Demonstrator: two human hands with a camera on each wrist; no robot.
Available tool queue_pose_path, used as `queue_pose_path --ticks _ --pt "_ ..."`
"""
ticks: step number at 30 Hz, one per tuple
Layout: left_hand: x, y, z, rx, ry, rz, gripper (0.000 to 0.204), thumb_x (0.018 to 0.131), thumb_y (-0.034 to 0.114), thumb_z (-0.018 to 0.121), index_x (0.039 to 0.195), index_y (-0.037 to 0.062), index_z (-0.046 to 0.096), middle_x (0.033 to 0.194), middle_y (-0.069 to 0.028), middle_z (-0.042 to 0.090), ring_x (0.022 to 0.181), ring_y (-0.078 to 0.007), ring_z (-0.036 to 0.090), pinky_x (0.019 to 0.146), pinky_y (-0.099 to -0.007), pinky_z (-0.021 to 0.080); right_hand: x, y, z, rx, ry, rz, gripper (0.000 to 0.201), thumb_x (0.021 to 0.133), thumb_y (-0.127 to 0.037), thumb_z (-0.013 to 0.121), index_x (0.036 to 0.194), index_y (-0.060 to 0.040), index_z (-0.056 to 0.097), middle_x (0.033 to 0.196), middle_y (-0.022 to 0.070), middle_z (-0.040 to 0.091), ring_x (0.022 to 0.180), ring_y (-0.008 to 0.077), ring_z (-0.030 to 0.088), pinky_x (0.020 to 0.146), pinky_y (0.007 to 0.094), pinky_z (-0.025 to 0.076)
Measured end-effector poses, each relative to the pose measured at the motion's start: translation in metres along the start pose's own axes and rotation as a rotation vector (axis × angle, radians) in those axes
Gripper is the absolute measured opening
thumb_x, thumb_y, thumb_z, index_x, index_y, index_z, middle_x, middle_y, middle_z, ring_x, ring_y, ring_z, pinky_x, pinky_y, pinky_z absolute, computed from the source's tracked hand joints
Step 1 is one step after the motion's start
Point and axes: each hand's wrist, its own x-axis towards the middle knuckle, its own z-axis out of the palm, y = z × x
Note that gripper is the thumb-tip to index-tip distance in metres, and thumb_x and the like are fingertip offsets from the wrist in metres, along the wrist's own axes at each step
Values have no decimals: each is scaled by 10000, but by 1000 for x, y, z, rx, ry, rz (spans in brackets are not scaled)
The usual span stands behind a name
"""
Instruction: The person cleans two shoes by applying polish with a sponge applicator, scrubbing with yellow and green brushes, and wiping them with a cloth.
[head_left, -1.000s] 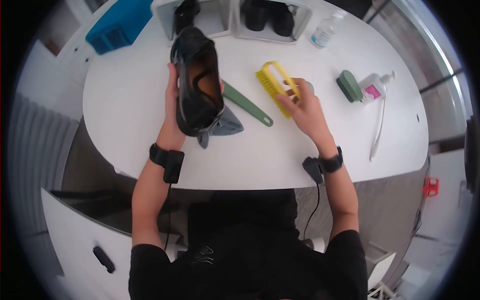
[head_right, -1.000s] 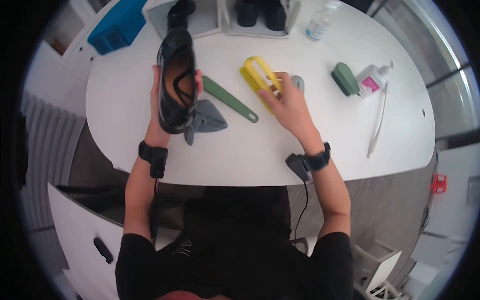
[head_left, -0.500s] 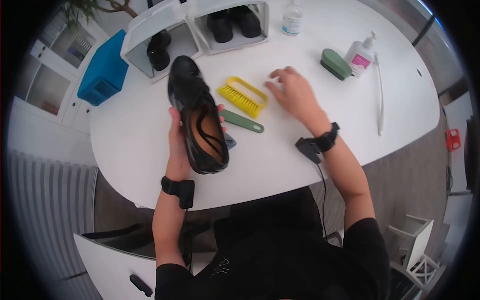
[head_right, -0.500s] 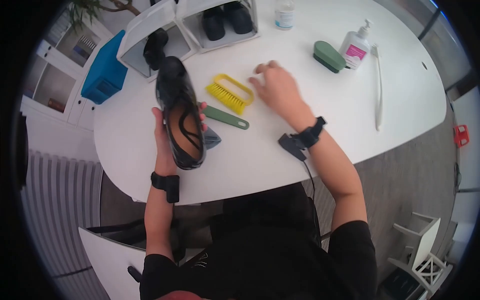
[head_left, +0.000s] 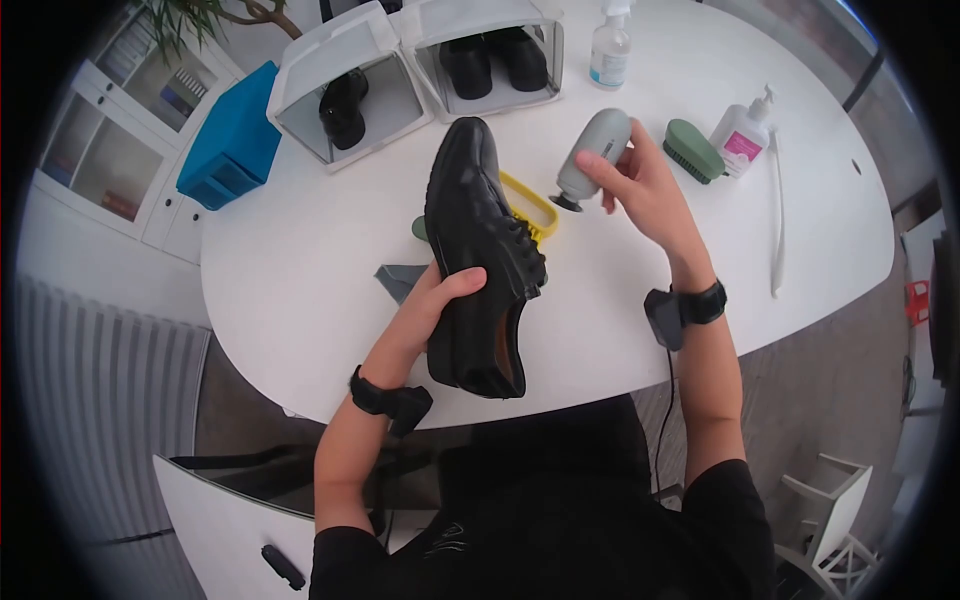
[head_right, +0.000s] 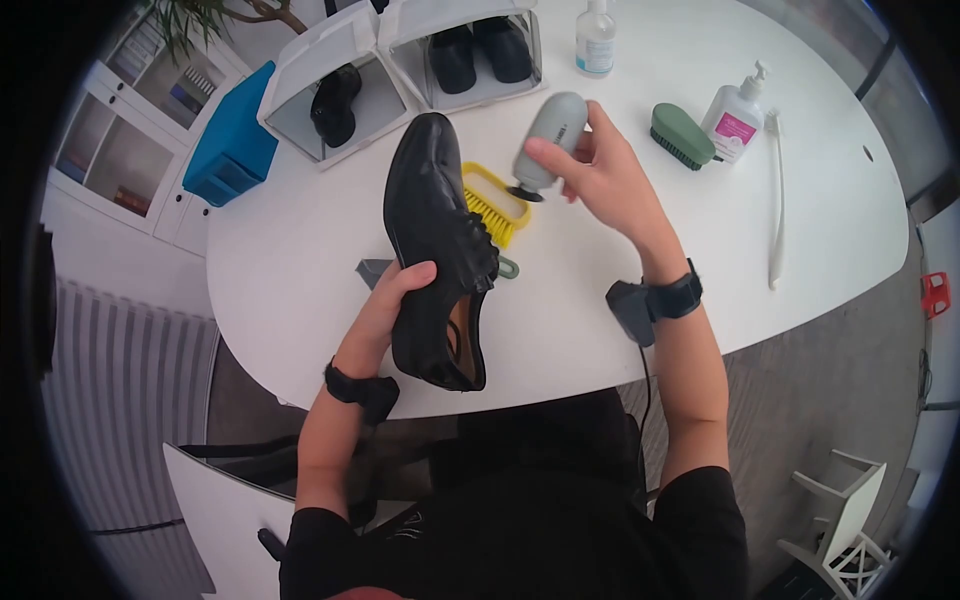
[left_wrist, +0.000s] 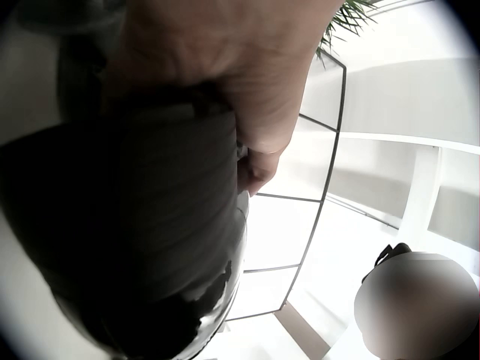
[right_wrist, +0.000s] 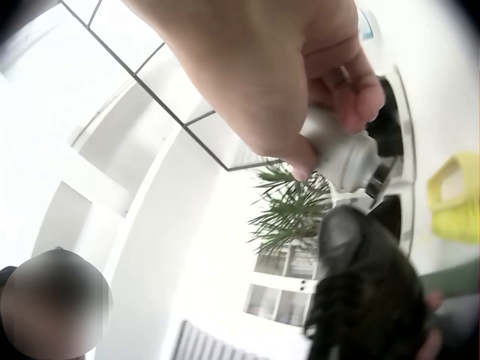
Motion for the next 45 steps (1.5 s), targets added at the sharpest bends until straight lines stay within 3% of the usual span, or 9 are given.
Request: queue_pose_path --ticks 3,8,15,22,30,32,36,43,45 --pt "-3 15 16 39 20 4 728 967 348 739 1519 -42 469 1381 -123 634 1235 -196 644 1064 -316 508 -10 -22 25 336 -60 -288 444 969 -228 816 1269 -5 575 899 64 720 731 114 654 692 273 553" --pt "5 15 16 96 -71 53 857 953 311 770 1607 -12 320 1440 -127 561 1303 -206 582 1099 -330 477 -22 -42 33 -93 -237 -524 407 941 -64 770 1301 -46 582 1124 158 723 817 280 725 768 359 590" --pt "5 18 18 254 -86 49 1017 927 300 813 1669 1 186 1506 -141 493 1381 -224 506 1152 -341 421 -35 -40 33 -288 -235 -774 395 893 -51 777 1258 -92 630 1152 76 719 987 311 683 800 401 592" --pt "3 23 28 243 -128 9 1039 916 280 831 1667 -11 176 1501 -144 497 1377 -210 508 1157 -340 413 -36 -25 30 -230 -101 -725 366 936 -18 756 1257 -13 582 1168 119 767 1024 324 748 912 379 588" --pt "4 15 30 380 -139 180 1006 890 229 836 1655 -22 233 1460 -137 544 1350 -204 523 1152 -335 412 34 -6 -11 -170 258 -700 380 972 -148 774 1232 12 548 1046 205 760 953 392 769 820 403 612" --pt "-2 20 26 275 -130 57 979 890 223 826 1648 -26 258 1457 -139 550 1343 -207 529 1151 -333 413 58 18 -37 -514 285 -283 367 989 -155 757 1240 22 557 1074 197 766 995 352 782 849 382 628" --pt "0 18 20 87 -9 -25 768 892 208 772 1545 -35 447 1386 -143 624 1240 -233 635 1075 -349 512 21 -2 -21 -31 138 -606 369 994 -142 749 1277 8 566 1114 179 774 1053 311 783 774 362 616" --pt "-7 31 28 -46 -81 -136 739 899 177 756 1529 -46 441 1377 -163 635 1221 -247 661 1056 -357 537 -37 -18 18 -99 -99 -641 338 958 -119 774 1219 -27 581 1017 172 748 952 366 754 749 393 590" --pt "-5 31 26 -55 -110 -168 780 899 172 758 1561 -43 404 1424 -164 603 1270 -249 631 1079 -358 517 -42 -18 15 -225 -142 -714 384 930 -77 794 1258 -39 597 1143 127 758 1022 340 746 895 385 586"
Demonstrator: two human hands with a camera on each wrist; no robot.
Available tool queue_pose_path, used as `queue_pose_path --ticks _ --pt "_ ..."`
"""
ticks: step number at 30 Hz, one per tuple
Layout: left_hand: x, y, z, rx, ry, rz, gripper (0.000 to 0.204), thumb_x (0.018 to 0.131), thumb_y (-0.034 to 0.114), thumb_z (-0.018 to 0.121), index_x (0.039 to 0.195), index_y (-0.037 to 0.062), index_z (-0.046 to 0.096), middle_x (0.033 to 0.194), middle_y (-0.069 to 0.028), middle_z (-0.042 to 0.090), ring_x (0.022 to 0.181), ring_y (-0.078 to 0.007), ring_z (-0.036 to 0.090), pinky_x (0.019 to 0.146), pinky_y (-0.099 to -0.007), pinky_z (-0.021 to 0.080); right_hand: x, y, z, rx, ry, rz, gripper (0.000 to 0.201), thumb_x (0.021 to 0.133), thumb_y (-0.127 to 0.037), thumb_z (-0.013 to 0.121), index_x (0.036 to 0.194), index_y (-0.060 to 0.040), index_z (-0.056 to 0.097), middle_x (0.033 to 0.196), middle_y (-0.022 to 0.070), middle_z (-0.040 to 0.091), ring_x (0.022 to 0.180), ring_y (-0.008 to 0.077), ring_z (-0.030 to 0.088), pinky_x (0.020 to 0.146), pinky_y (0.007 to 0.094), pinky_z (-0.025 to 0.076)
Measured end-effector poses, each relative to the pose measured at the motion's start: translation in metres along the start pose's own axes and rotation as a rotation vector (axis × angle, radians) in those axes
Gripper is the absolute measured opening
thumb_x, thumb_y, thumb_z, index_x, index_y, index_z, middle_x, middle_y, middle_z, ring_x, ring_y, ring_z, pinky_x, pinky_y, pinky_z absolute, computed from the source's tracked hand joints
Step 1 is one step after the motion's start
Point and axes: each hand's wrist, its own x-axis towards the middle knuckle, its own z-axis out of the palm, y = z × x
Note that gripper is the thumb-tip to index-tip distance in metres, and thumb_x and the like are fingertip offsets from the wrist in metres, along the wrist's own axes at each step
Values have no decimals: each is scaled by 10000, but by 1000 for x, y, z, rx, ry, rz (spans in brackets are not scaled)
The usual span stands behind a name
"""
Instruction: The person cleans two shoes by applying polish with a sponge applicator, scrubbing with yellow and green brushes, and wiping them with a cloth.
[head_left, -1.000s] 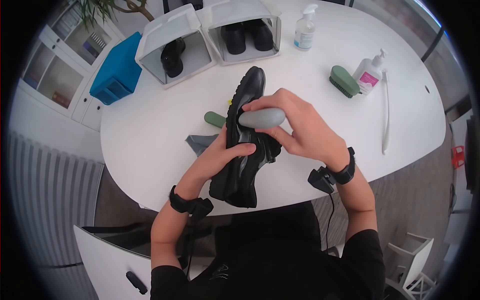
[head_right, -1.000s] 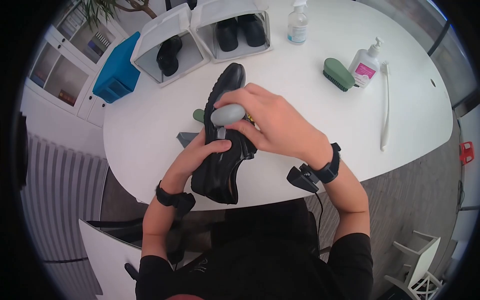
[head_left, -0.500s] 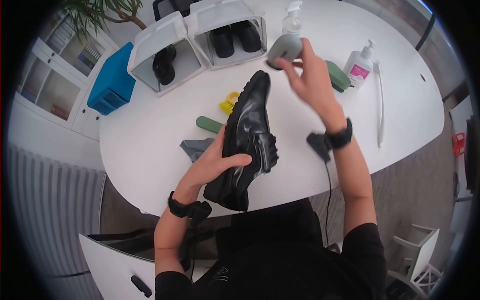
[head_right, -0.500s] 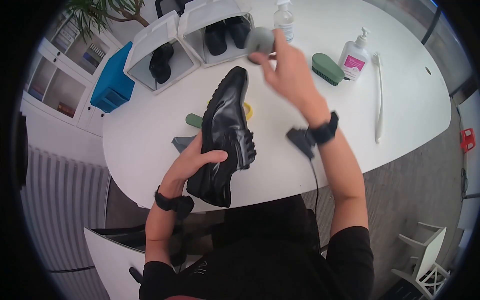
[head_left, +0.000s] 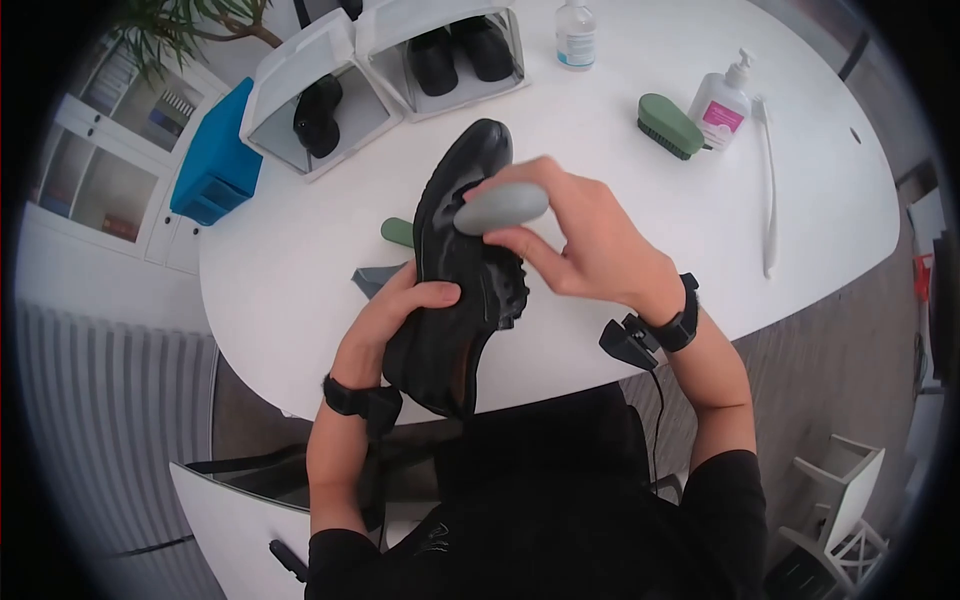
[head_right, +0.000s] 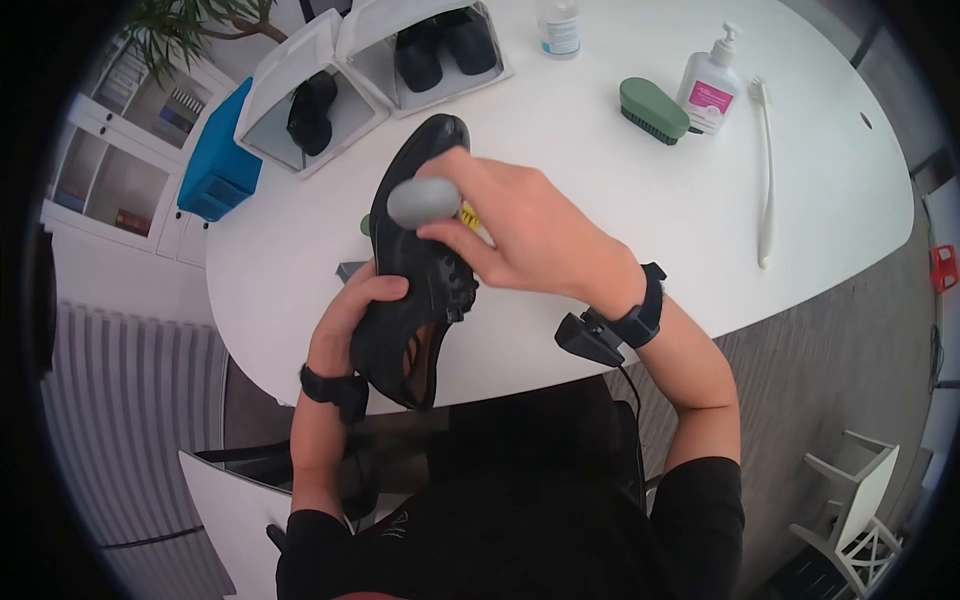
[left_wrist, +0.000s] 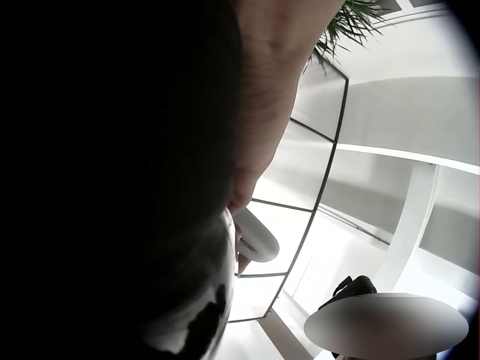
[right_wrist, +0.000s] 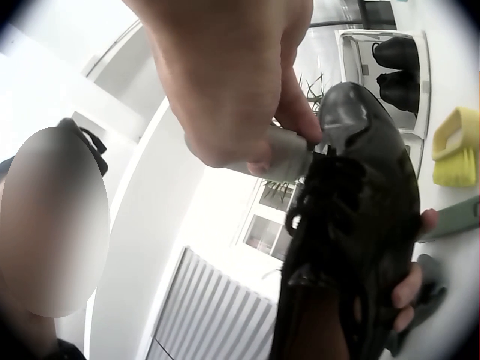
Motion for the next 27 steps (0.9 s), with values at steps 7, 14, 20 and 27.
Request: queue_pose_path --ticks 7,14,20,27 --pt "1 -14 0 -91 -2 -26 714 887 169 760 1500 -51 467 1345 -155 642 1188 -243 670 1034 -355 546 -2 8 1 -102 68 -36 424 914 -70 796 1274 -27 577 1066 141 764 967 360 744 863 399 585" --pt "7 -29 -20 -205 -77 27 804 874 271 702 1532 -88 413 1429 -273 590 1183 -367 673 1017 -478 576 33 127 -34 -334 298 357 390 986 -225 748 1188 10 511 894 218 736 836 432 726 745 459 571" --pt "19 -15 -15 -342 -339 106 799 969 350 669 1577 -72 366 1492 -275 552 1261 -392 655 1110 -486 530 18 34 7 163 165 59 440 962 -175 778 1279 -12 520 992 203 767 916 366 768 785 407 587" --pt "24 -21 -14 -361 -253 83 807 1051 488 597 1605 -38 337 1529 -288 523 1283 -361 651 1103 -468 537 9 19 9 136 64 140 405 945 -104 798 1262 -11 565 1054 146 741 963 308 761 909 377 577"
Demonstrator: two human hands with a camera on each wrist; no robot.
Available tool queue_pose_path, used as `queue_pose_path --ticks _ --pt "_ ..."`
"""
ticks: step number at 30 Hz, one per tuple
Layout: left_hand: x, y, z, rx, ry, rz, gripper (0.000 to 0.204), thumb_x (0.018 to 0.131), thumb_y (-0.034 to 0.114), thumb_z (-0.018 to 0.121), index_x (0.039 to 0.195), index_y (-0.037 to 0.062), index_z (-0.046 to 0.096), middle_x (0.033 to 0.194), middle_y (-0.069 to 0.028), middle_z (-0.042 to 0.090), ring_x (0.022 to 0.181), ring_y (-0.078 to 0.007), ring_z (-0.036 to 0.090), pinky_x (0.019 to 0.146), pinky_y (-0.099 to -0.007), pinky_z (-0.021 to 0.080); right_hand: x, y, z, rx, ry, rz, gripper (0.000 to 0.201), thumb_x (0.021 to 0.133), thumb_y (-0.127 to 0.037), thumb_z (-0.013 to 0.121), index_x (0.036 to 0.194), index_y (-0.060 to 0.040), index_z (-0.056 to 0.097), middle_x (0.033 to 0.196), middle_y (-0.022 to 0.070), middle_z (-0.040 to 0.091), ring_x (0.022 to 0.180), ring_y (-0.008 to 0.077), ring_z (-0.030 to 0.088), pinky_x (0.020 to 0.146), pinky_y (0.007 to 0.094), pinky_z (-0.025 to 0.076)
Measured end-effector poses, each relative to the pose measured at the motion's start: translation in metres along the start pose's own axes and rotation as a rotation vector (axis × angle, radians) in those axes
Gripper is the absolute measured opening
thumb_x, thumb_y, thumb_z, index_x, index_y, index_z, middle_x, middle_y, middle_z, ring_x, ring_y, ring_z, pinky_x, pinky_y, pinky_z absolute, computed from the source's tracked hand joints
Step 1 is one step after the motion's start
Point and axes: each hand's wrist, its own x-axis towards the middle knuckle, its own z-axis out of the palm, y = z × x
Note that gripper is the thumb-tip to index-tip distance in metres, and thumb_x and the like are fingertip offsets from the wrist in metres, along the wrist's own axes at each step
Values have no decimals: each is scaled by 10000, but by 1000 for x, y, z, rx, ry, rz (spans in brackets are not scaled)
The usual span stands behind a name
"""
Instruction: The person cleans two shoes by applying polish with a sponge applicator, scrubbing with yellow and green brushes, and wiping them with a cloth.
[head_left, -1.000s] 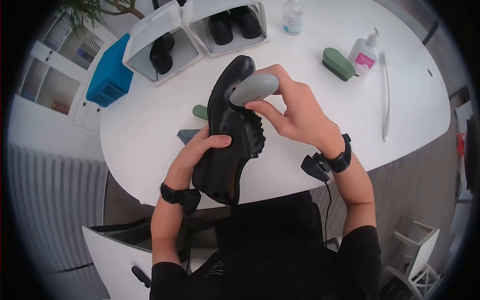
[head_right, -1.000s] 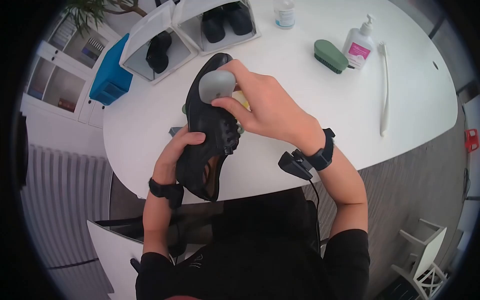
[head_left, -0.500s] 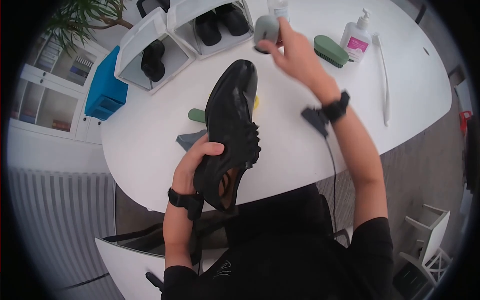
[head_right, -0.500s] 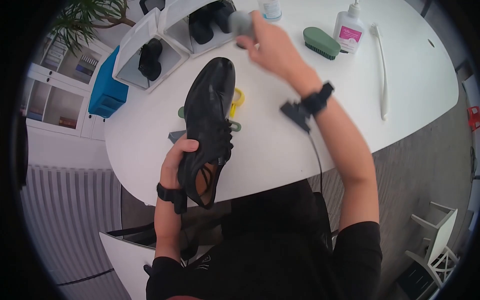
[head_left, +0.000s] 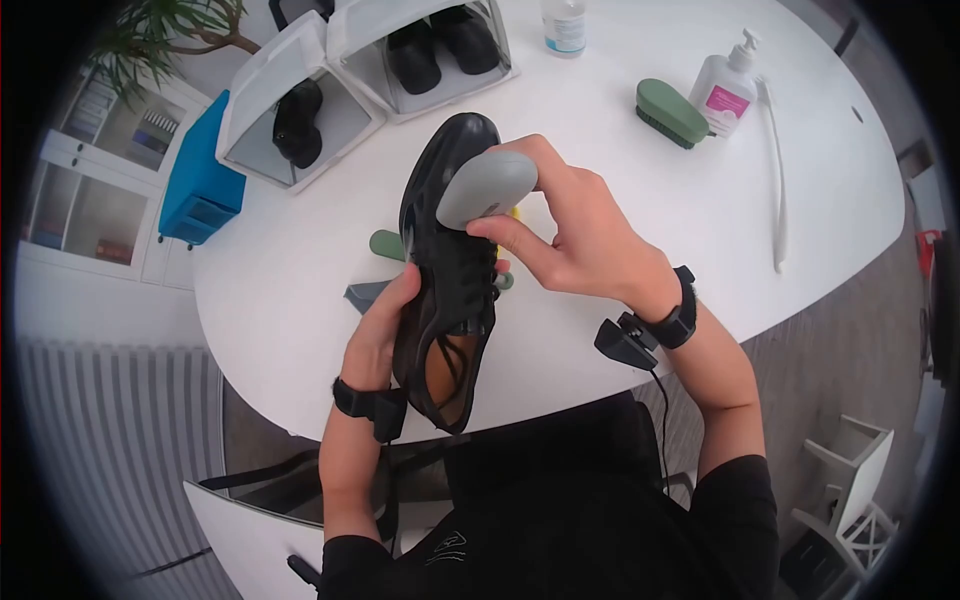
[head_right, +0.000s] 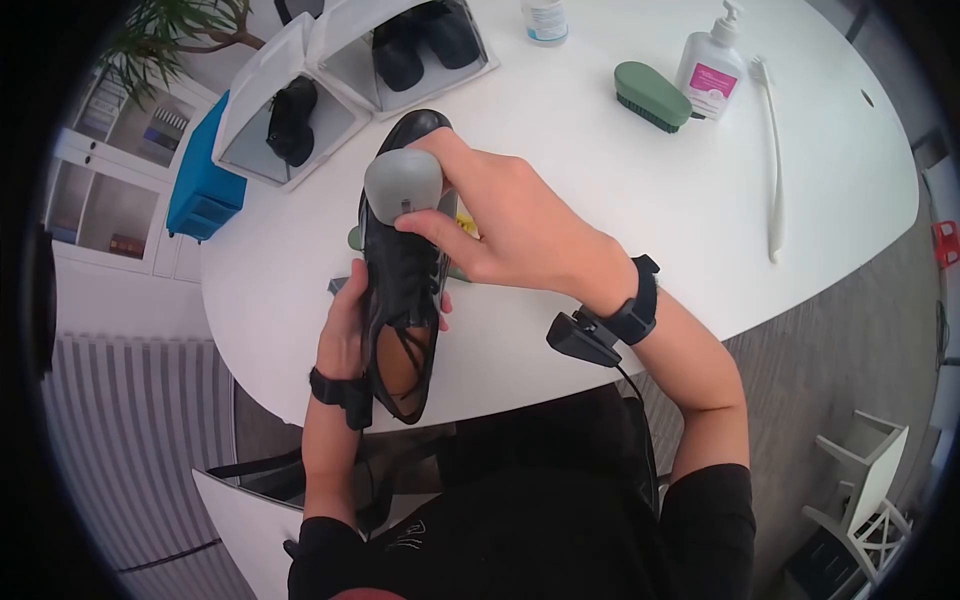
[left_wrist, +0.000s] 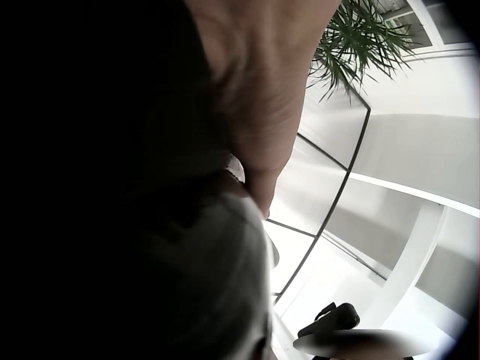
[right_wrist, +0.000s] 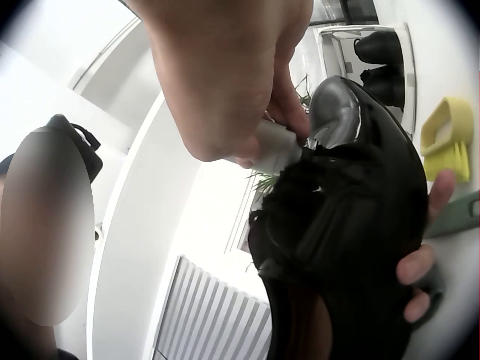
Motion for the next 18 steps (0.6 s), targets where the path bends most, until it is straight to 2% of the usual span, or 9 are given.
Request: queue_pose_path --ticks 2,3,5,7,8,10,13,15,18 --pt "4 -1 -4 9 -13 -56 807 1048 495 591 1596 -45 347 1512 -298 535 1243 -338 673 1045 -440 575 0 9 3 -130 136 -127 402 957 -160 774 1232 -8 522 923 204 742 859 423 746 723 429 577" --pt "6 -2 -5 12 -18 -76 807 1048 498 589 1593 -47 350 1506 -301 539 1230 -330 680 1025 -431 588 4 21 0 -134 138 -121 402 957 -160 774 1232 -8 522 923 204 742 859 423 746 723 429 577" --pt "8 -5 -7 -62 -108 -106 808 1043 511 582 1578 -55 368 1475 -305 559 1145 -312 708 929 -410 628 19 60 -19 -365 355 -38 385 967 -177 766 1194 13 520 940 220 748 833 437 740 706 427 578" --pt "7 -11 -10 -38 -149 -69 811 1039 518 579 1577 -53 375 1472 -301 559 1111 -322 713 894 -422 637 32 113 -62 -544 332 238 399 973 -210 771 1168 28 516 953 218 767 845 402 767 731 402 598" --pt "10 -8 -11 1 -197 -26 814 1036 526 576 1576 -51 381 1468 -298 559 1077 -332 718 859 -434 647 34 107 -62 -552 335 227 399 973 -210 771 1168 28 516 953 218 767 845 402 767 731 402 598" --pt "17 -5 -5 8 -159 13 825 1032 549 566 1578 -43 386 1477 -280 556 1087 -344 713 861 -444 646 27 79 -55 -284 395 37 409 979 -223 777 1163 32 516 948 215 783 864 347 793 772 376 616" --pt "13 -8 2 27 -65 51 845 1028 590 544 1582 -31 395 1508 -245 543 1110 -364 703 862 -460 644 5 18 -14 -46 226 43 426 970 -204 796 1191 20 509 977 202 779 912 328 797 830 368 612" --pt "8 -9 5 36 -30 63 855 1026 608 531 1583 -26 398 1529 -227 532 1122 -371 698 861 -466 644 -10 -3 4 -28 143 29 421 968 -197 796 1201 4 509 1018 197 766 956 327 791 840 374 605" --pt "4 -12 6 76 6 64 844 1025 605 516 1579 -24 411 1565 -191 516 1098 -339 698 859 -443 642 -15 -3 6 -59 142 15 413 960 -185 796 1197 -3 510 1036 207 749 958 339 781 808 385 599"
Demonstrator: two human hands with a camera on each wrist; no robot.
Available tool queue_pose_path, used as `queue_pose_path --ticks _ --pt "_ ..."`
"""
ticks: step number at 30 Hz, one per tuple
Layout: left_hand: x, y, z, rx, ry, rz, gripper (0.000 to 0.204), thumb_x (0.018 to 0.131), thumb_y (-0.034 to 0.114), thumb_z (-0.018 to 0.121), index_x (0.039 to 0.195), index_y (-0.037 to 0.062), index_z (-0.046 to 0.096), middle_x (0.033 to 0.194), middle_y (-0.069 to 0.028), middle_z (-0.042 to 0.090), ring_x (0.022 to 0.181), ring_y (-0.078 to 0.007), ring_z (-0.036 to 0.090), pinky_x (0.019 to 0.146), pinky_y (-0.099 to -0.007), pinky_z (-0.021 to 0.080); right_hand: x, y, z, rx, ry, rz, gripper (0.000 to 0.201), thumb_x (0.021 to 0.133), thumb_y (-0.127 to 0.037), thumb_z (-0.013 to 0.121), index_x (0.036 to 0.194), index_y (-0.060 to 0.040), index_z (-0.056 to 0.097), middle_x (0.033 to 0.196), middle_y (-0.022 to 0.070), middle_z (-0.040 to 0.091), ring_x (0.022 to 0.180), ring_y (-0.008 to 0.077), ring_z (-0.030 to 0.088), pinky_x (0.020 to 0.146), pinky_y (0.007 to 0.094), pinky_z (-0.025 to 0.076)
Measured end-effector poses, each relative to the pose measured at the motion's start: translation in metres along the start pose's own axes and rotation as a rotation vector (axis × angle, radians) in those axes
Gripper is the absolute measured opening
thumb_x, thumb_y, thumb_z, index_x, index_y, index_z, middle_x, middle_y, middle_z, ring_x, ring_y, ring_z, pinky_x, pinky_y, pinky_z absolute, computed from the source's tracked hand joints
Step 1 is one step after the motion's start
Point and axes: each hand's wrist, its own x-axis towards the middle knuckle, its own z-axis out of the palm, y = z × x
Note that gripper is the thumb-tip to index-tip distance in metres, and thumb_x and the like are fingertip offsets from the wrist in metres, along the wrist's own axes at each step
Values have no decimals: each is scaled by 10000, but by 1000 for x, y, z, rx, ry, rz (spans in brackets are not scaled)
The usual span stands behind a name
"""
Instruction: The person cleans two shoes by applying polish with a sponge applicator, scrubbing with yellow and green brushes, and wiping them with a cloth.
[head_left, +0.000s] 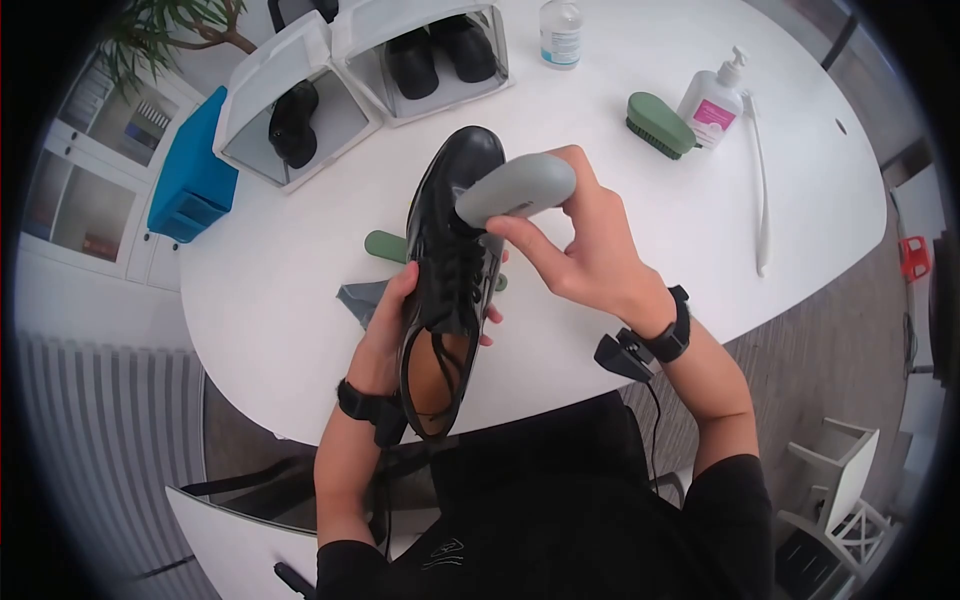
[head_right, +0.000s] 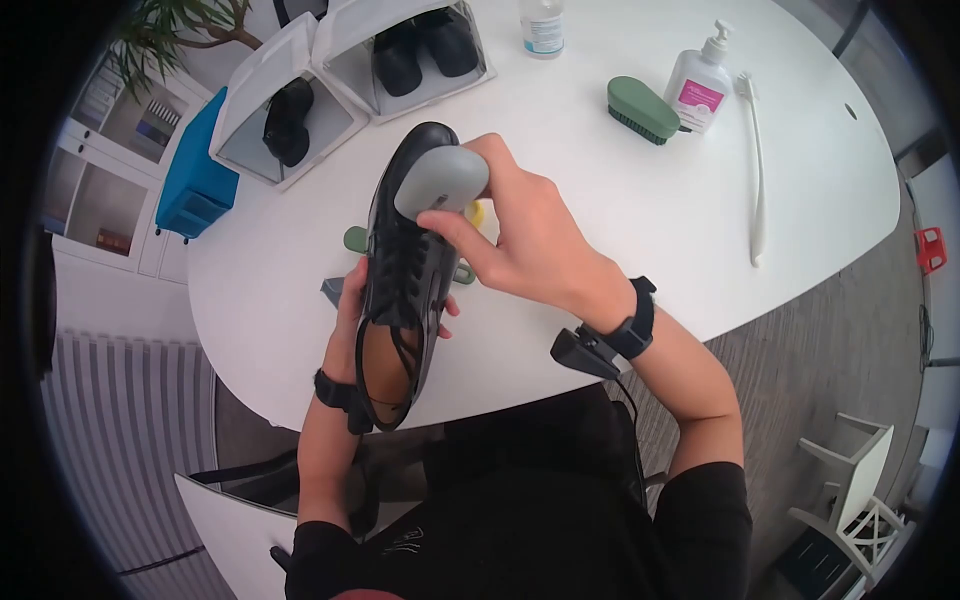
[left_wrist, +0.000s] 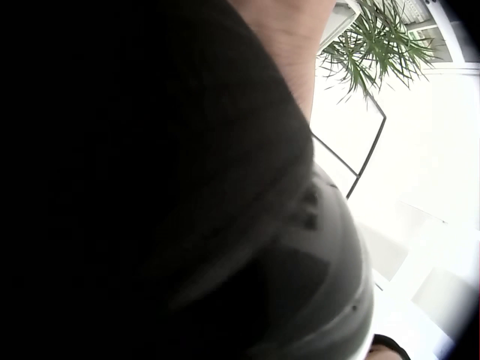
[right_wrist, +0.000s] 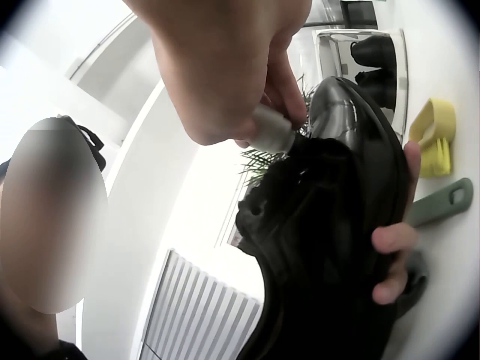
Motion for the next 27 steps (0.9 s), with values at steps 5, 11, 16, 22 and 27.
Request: queue_pose_path --ticks 5,11,16,22,27 --pt "5 -4 -12 -20 -160 -52 887 987 612 540 1583 -30 406 1597 -174 494 1005 -281 693 831 -396 638 43 52 -17 -390 220 -92 418 959 -194 782 1203 11 510 933 225 743 844 426 740 717 438 576" --pt "9 -2 -1 -69 -92 35 895 999 659 483 1593 -6 408 1572 -204 511 1153 -401 685 876 -434 630 41 45 -28 -206 231 33 422 966 -212 786 1190 23 516 940 201 773 872 323 791 772 378 598" --pt "5 -2 -15 -19 -44 -13 877 1026 687 406 1589 15 425 1531 -200 546 1275 -455 647 907 -489 624 4 -7 3 49 13 71 429 953 -200 808 1185 19 521 959 185 770 910 312 796 791 361 593" --pt "4 -10 -23 -317 -163 -54 902 1034 714 369 1598 11 410 1561 -204 514 1075 -395 700 823 -441 642 2 7 14 -15 34 21 419 966 -192 785 1205 3 501 990 212 758 916 367 785 790 388 597" --pt "14 -6 -25 -320 -226 -57 989 1009 766 381 1632 -1 334 1641 -219 413 1055 -388 687 775 -470 665 46 63 -10 -178 159 -57 439 975 -218 768 1211 23 488 987 247 751 901 405 774 789 421 609"
